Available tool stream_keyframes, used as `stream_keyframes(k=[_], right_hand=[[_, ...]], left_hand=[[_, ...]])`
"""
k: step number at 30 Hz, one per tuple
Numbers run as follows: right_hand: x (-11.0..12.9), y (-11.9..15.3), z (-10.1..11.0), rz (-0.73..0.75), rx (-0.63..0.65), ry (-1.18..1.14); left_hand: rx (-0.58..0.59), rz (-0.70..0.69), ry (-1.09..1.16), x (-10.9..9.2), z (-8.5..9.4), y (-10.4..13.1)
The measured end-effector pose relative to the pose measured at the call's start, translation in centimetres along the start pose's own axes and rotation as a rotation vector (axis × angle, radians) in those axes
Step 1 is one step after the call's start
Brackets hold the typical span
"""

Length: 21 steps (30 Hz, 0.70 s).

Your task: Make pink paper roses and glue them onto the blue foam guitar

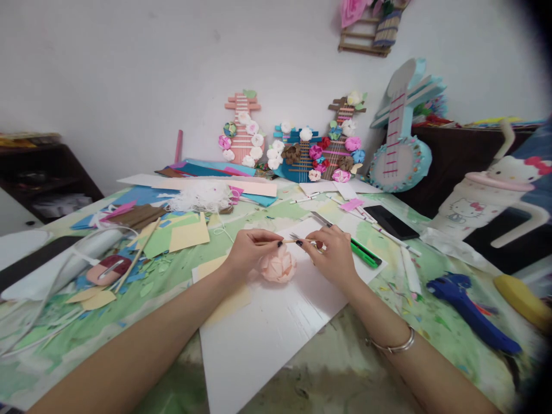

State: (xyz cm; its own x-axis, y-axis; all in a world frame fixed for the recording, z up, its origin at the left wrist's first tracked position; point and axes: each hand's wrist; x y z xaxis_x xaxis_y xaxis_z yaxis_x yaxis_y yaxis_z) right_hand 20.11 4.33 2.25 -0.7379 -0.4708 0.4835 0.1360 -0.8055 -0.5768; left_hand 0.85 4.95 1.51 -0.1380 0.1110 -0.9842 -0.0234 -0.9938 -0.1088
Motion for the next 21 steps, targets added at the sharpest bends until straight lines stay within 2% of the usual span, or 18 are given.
stream_keyframes(k=[10, 16, 21], right_hand=[[-0.09, 0.24, -0.22, 0.069, -0.012, 0.095], [0.25, 0.34, -0.22, 0.109, 0.116, 0.036], [0.62, 0.37, -0.17, 0.093, 0.145, -0.005]], left_hand=[[0.040, -0.053, 0.014, -0.22, 0.05, 0.35], [0.048, -0.104, -0.087, -0.63, -0.14, 0.70], [0.071, -0.202, -0.190, -0.47, -0.12, 0.84]])
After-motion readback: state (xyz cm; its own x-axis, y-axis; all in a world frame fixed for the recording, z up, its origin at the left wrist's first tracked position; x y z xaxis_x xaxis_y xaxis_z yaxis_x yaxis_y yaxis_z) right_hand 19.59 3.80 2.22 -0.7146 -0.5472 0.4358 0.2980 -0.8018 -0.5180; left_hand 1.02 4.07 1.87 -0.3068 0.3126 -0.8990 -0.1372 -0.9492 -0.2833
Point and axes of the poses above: each hand's wrist, its own y-axis away from the middle knuckle, its own z-axis out of the back of the hand, x = y × z, and after that the axes turned 8 degrees about -y, right-handed
